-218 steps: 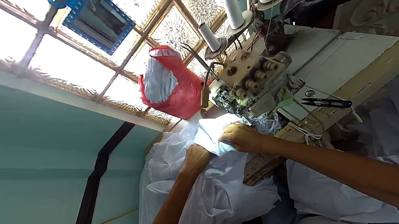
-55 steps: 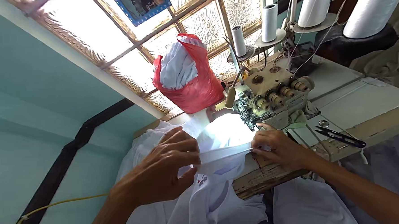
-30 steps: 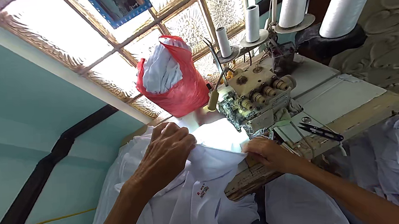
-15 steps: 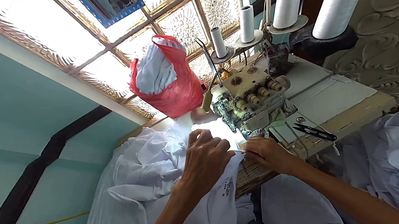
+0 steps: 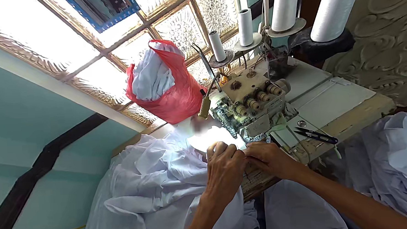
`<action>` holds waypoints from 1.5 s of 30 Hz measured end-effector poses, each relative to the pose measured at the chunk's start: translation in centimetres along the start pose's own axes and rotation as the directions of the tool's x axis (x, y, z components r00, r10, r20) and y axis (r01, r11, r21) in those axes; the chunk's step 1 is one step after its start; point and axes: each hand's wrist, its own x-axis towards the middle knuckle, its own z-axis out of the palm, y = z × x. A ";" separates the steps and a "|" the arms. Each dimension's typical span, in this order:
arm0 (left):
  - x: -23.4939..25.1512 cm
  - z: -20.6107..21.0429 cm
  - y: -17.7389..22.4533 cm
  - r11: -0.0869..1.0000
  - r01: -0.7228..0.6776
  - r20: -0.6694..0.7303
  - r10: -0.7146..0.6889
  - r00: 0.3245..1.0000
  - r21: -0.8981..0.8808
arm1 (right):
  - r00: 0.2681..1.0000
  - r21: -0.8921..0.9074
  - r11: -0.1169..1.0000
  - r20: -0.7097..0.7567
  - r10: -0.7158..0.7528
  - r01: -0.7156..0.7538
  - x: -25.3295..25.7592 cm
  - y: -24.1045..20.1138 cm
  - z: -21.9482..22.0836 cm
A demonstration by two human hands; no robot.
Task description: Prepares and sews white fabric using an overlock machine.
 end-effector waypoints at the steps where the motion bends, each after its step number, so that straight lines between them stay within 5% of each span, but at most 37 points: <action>1: -0.1 0.2 0.1 1.000 0.016 -0.008 -0.016 1.000 0.009 | 1.000 -0.012 1.000 -0.025 0.005 -0.005 0.0 0.0 0.2; 4: -0.5 0.8 0.1 0.996 0.081 0.001 -0.081 0.997 0.045 | 0.991 -0.214 0.977 -0.129 -0.030 0.002 0.0 0.1 1.2; 9: -0.1 1.9 -0.8 0.984 0.171 0.022 -0.172 0.985 0.048 | 0.973 -0.621 0.782 -0.205 -0.109 -0.043 1.0 0.0 2.9; 12: 0.5 2.8 -2.1 0.975 0.218 0.026 -0.219 0.975 0.036 | 0.975 -0.706 0.707 -0.188 -0.114 -0.054 1.0 -0.4 3.5; 16: 1.3 3.5 -3.2 0.943 0.326 0.068 -0.330 0.941 0.068 | 0.983 -0.665 0.745 -0.169 -0.075 -0.058 -1.0 -2.0 2.3; 20: 1.1 3.4 -2.6 0.901 0.405 0.081 -0.420 0.904 0.157 | 0.944 -0.662 0.672 -0.230 0.238 -0.331 -4.6 -1.0 -2.9; 24: -1.1 2.5 -0.9 0.896 0.398 0.000 -0.406 0.914 0.199 | 0.633 -0.674 0.361 -0.205 0.746 -0.644 -6.9 0.9 -7.4; 26: -2.3 2.3 0.2 0.898 0.396 -0.058 -0.392 0.918 0.193 | 0.637 -0.722 0.327 -0.200 0.744 -0.609 -7.3 1.2 -7.4; 31: -3.3 2.6 1.2 0.889 0.414 -0.163 -0.387 0.908 0.196 | 0.739 -0.684 0.456 -0.182 0.648 -0.569 -6.1 1.7 -8.3; 36: -3.4 3.2 0.8 0.888 0.437 -0.203 -0.405 0.891 0.145 | 0.815 -0.499 0.712 0.021 0.579 -0.494 0.9 -4.0 -5.0; 38: -3.5 3.2 0.8 0.887 0.445 -0.205 -0.417 0.886 0.119 | 0.792 -0.539 0.721 0.152 0.591 -0.435 4.0 -5.5 -3.6; 41: -3.4 3.1 0.8 0.885 0.455 -0.216 -0.428 0.878 0.099 | 0.662 -0.619 0.679 0.321 0.677 -0.394 7.6 -5.9 -2.0; 45: -3.4 3.2 0.9 0.881 0.465 -0.235 -0.435 0.869 0.087 | 0.704 -0.630 0.697 0.319 0.634 -0.342 8.6 -4.6 -0.3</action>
